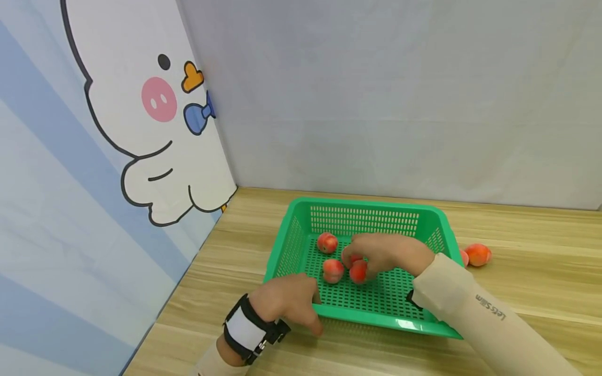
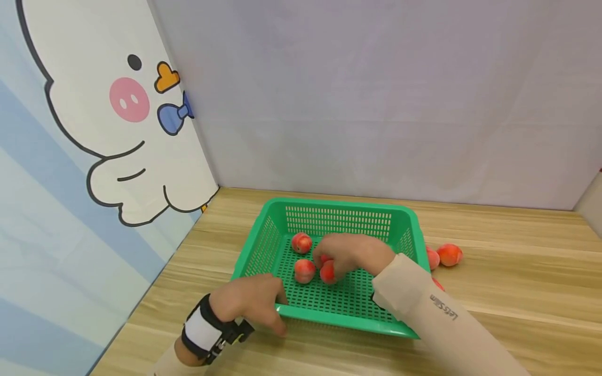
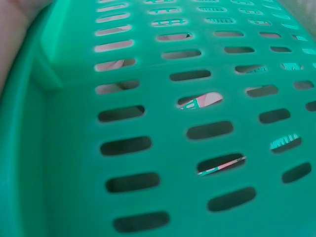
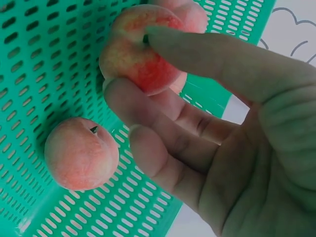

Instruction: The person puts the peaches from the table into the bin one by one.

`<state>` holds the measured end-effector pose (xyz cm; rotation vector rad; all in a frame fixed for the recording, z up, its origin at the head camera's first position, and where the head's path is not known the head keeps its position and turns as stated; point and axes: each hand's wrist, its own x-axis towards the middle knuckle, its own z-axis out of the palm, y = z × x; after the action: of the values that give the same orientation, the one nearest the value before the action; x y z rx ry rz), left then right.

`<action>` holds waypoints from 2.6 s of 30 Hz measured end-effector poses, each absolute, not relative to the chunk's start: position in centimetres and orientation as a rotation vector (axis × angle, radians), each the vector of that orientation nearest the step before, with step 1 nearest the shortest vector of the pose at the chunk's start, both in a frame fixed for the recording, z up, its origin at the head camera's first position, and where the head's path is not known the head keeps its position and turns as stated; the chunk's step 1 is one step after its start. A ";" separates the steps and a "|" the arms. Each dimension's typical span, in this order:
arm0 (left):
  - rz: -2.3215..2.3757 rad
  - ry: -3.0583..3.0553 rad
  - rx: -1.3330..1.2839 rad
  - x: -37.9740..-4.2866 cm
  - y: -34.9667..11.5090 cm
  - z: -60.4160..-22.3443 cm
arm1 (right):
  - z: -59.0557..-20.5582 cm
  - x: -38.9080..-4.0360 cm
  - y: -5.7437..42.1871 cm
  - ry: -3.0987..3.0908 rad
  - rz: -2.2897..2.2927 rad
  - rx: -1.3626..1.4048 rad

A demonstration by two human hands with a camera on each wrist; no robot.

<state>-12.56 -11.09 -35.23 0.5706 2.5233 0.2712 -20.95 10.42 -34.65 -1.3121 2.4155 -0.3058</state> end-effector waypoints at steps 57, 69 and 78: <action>0.315 2.529 0.616 -12.4 -11.3 -35.4 | -39.7 -20.1 32.2 2.937 -0.687 -0.821; 0.301 2.522 0.610 -12.5 -11.3 -35.4 | -40.7 -20.1 33.4 2.957 -0.654 -0.775; 0.290 2.531 0.626 -12.4 -11.3 -35.3 | -35.0 -17.8 31.8 3.158 -0.807 -0.699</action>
<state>-12.37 -11.27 -35.34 0.6256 2.5311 0.2897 -17.77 31.79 -34.98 -0.6986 3.1581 -0.8072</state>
